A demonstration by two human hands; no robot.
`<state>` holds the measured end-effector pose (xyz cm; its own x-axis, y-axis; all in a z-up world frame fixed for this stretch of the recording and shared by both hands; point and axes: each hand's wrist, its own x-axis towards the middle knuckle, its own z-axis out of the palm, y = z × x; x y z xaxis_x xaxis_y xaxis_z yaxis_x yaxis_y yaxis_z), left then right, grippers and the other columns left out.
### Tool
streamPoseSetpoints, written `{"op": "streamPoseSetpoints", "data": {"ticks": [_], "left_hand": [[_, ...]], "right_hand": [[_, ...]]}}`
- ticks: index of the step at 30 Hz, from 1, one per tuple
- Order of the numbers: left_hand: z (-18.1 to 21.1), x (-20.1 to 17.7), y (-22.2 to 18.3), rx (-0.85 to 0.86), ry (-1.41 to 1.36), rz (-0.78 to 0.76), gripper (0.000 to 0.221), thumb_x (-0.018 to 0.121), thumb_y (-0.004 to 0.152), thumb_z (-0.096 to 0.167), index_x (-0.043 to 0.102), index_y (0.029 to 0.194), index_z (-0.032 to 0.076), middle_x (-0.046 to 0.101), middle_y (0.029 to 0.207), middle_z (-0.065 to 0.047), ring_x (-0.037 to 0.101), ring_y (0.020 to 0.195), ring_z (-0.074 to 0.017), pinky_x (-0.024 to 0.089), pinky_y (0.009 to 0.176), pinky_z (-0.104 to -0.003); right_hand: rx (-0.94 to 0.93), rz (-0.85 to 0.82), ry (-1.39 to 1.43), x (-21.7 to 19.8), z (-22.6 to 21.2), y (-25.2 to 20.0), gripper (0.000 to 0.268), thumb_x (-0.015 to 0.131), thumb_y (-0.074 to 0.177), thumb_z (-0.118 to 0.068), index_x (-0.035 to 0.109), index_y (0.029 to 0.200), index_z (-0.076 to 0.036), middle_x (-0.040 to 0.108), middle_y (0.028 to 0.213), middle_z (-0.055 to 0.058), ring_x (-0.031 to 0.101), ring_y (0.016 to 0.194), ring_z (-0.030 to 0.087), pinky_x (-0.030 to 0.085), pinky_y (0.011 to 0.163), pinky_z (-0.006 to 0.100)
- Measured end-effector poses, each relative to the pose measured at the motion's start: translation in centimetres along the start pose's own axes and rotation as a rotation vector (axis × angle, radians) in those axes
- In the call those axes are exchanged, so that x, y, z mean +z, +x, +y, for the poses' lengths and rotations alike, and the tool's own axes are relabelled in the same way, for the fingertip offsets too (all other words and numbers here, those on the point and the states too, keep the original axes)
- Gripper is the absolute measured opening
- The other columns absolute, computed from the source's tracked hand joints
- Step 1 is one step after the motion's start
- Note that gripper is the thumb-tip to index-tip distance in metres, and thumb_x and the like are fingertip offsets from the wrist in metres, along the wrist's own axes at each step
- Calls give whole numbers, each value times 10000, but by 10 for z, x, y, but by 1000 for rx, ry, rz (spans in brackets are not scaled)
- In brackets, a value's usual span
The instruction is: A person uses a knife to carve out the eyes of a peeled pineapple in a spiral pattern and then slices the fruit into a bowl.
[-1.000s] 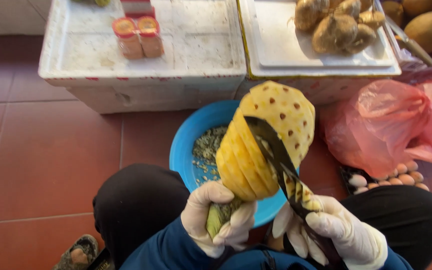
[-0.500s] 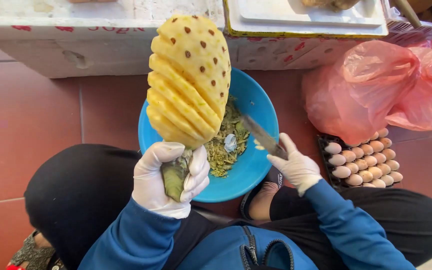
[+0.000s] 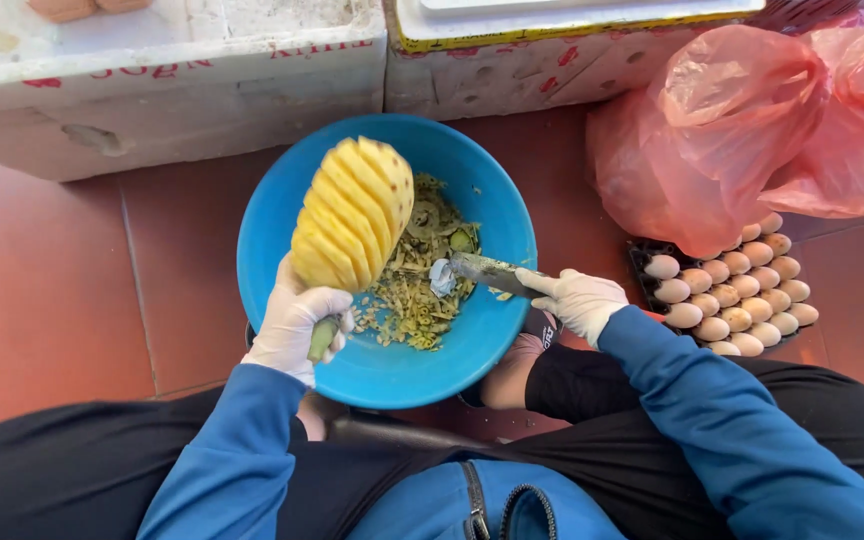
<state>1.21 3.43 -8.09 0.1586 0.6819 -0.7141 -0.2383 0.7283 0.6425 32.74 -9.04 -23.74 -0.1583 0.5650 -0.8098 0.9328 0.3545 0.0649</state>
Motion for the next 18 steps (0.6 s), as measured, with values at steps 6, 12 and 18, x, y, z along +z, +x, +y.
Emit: {"op": "streamPoseSetpoints", "data": {"ticks": [6, 12, 18], "left_hand": [[-21, -23, 26, -122, 405, 116, 1003, 599, 676, 28, 283, 1590, 293, 567, 794, -184, 438, 419, -206, 249, 307, -313], [-36, -49, 44, -254, 770, 258, 1079, 594, 711, 60, 171, 1650, 380, 617, 1057, -163, 506, 551, -259, 427, 475, -359], [-31, -45, 40, -207, 793, 245, 1066, 620, 732, 78, 174, 1661, 354, 638, 1040, -175, 521, 555, -261, 474, 502, -366]], "right_hand": [[251, -35, 339, -88, 91, -39, 555, 388, 1031, -563, 259, 1567, -622, 555, 988, 67, 614, 875, 301, 471, 762, 430], [250, -86, 317, -111, 93, -63, 551, 394, 1021, -582, 249, 1548, -651, 572, 1016, 67, 636, 944, 306, 486, 782, 433], [372, -247, 224, -129, 131, -116, 529, 409, 1004, -608, 264, 1491, -755, 659, 1185, 25, 644, 1144, 208, 458, 927, 386]]}}
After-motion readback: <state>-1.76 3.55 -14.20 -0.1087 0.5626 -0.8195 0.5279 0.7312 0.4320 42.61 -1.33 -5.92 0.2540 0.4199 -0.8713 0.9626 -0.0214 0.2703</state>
